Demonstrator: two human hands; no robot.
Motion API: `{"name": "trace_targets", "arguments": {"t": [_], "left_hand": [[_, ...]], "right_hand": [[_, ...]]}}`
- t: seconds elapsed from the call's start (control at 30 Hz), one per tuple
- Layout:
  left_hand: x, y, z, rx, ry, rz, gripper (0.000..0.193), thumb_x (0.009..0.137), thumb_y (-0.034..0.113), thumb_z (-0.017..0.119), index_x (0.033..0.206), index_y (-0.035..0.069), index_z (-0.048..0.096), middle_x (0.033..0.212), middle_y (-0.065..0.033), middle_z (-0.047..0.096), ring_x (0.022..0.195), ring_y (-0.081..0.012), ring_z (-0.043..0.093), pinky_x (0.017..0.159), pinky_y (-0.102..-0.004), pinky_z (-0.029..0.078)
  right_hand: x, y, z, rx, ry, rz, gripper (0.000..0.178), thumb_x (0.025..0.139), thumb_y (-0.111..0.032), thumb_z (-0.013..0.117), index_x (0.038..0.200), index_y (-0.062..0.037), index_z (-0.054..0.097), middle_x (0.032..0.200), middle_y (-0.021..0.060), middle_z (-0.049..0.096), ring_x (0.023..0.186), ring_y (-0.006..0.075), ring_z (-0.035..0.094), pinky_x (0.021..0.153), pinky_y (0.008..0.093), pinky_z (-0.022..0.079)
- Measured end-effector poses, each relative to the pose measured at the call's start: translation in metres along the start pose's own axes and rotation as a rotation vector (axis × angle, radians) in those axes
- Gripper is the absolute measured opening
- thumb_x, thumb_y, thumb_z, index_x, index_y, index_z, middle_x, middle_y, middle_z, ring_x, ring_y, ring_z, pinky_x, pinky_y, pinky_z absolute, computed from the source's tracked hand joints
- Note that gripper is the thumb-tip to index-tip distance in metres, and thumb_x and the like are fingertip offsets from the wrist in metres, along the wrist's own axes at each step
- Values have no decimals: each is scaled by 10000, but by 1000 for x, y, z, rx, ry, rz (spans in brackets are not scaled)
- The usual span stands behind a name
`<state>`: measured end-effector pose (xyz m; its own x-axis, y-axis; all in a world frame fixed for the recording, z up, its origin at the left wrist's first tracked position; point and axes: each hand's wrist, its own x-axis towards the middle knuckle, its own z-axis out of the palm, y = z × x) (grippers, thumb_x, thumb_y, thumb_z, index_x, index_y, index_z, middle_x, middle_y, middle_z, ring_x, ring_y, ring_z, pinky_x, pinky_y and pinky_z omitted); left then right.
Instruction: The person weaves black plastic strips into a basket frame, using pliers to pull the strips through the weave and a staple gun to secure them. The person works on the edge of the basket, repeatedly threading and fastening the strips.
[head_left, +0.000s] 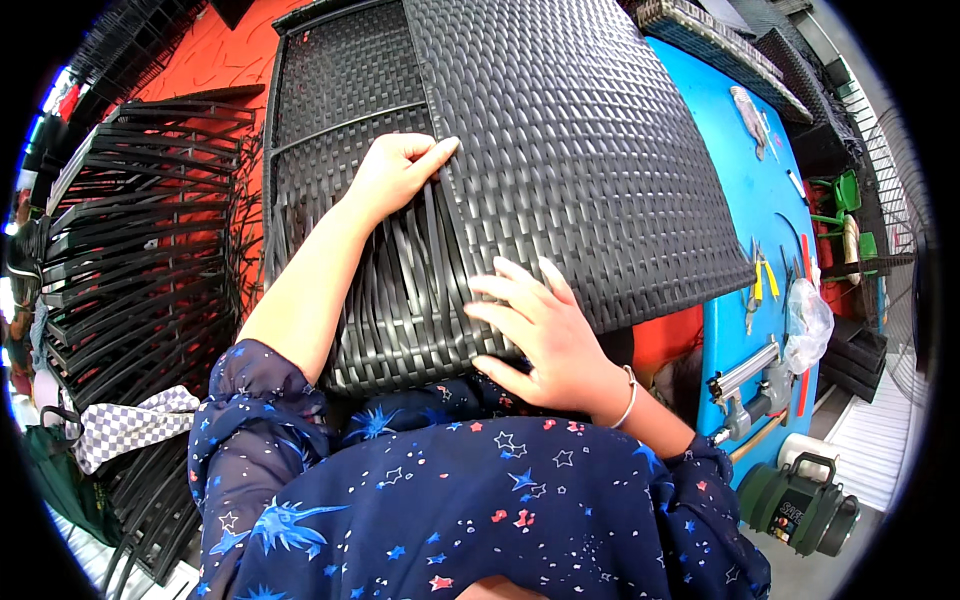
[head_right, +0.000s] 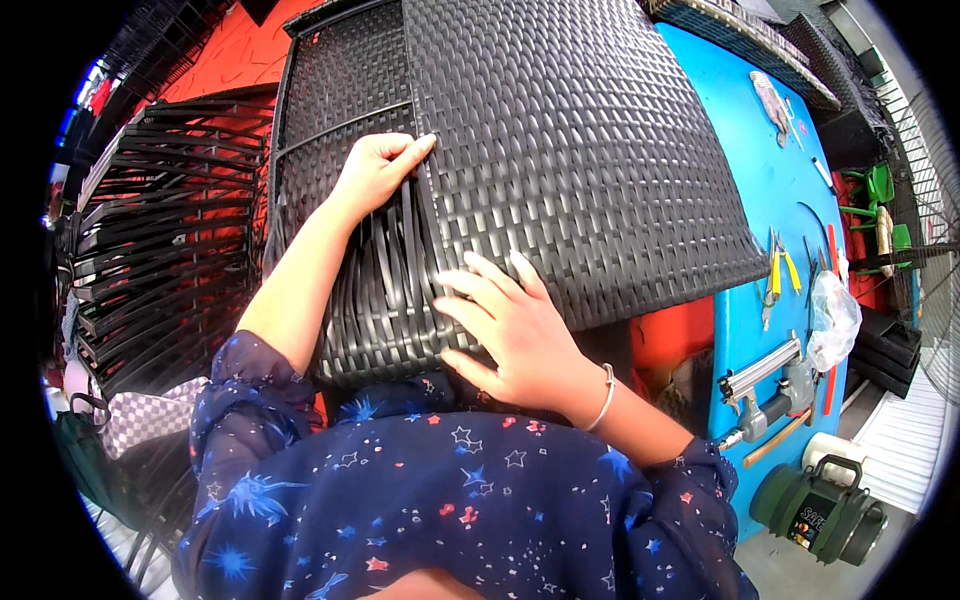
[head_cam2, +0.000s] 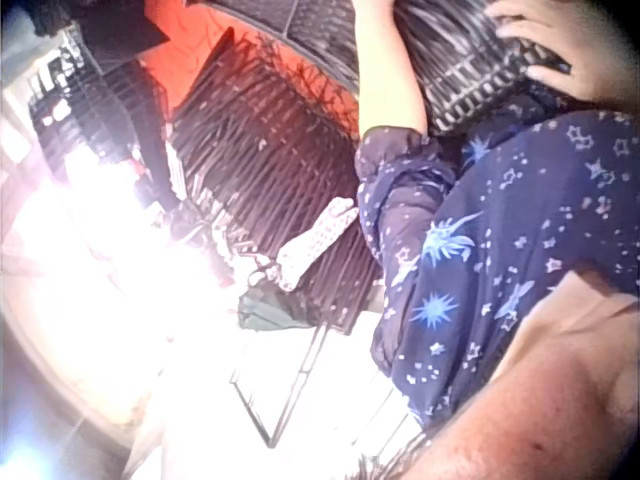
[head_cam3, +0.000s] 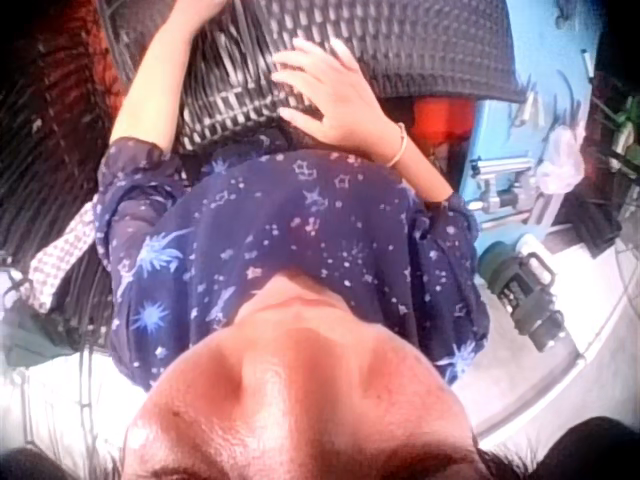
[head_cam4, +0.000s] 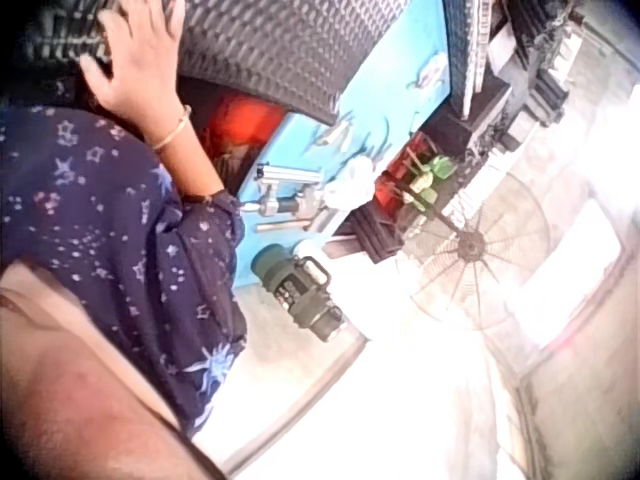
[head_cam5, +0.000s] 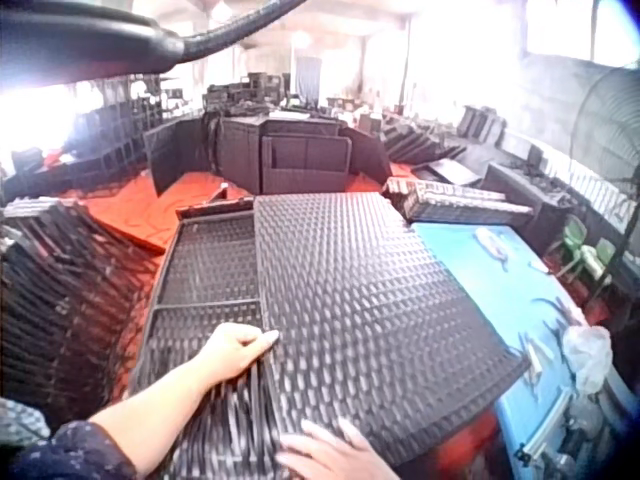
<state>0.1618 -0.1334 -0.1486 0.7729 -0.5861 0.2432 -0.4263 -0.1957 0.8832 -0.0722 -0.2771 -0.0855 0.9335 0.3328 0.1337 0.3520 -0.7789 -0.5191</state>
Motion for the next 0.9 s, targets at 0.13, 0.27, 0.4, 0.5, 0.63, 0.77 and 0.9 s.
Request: {"name": "trace_targets", "arguments": {"t": [0.13,0.27,0.4,0.5,0.63,0.77,0.9], "left_hand": [[0,-4,-1,325,47,81,448,934,289,635,643,-22,496,546,-84,348,524,-100,340,500,-316,344],[1,2,-2,487,82,134,391,890,328,649,653,18,619,578,-155,542,507,-336,497,501,-385,410],[6,-3,-7,291,-30,-7,429,909,345,643,657,0,602,523,-112,481,457,-161,448,497,-326,385],[7,-6,-14,66,-154,-118,425,906,352,661,632,33,598,525,39,481,529,-38,401,495,-258,350],[6,-7,-25,-68,-297,-197,318,894,321,687,704,77,612,591,88,493,559,-7,414,515,-208,339],[5,-8,-22,-142,-271,-196,205,879,252,715,828,76,623,697,101,528,636,7,449,576,-183,371],[4,-6,-15,-174,-208,-191,180,868,214,726,861,72,616,733,92,535,671,3,469,621,-182,406]], "right_hand": [[11,3,10,-79,-10,1,505,879,-346,603,1269,-29,554,1413,96,458,1351,273,362,1121,498,210],[14,4,11,-137,-36,29,531,898,-373,571,1296,-22,541,1448,73,435,1355,246,359,1124,492,207],[14,5,16,-138,-15,63,522,902,-371,569,1296,-30,544,1455,48,434,1362,225,356,1135,482,193],[13,5,17,-120,-4,79,518,899,-369,575,1296,-37,546,1455,40,437,1367,218,353,1142,478,182],[14,5,17,-121,6,85,519,892,-369,586,1293,-41,550,1453,45,438,1365,218,356,1145,475,183],[13,4,18,-131,10,91,523,884,-369,599,1290,-42,555,1454,52,437,1361,224,365,1143,477,194],[12,5,19,-135,19,85,529,881,-370,603,1294,-43,553,1455,57,436,1356,230,374,1141,480,201]]}}
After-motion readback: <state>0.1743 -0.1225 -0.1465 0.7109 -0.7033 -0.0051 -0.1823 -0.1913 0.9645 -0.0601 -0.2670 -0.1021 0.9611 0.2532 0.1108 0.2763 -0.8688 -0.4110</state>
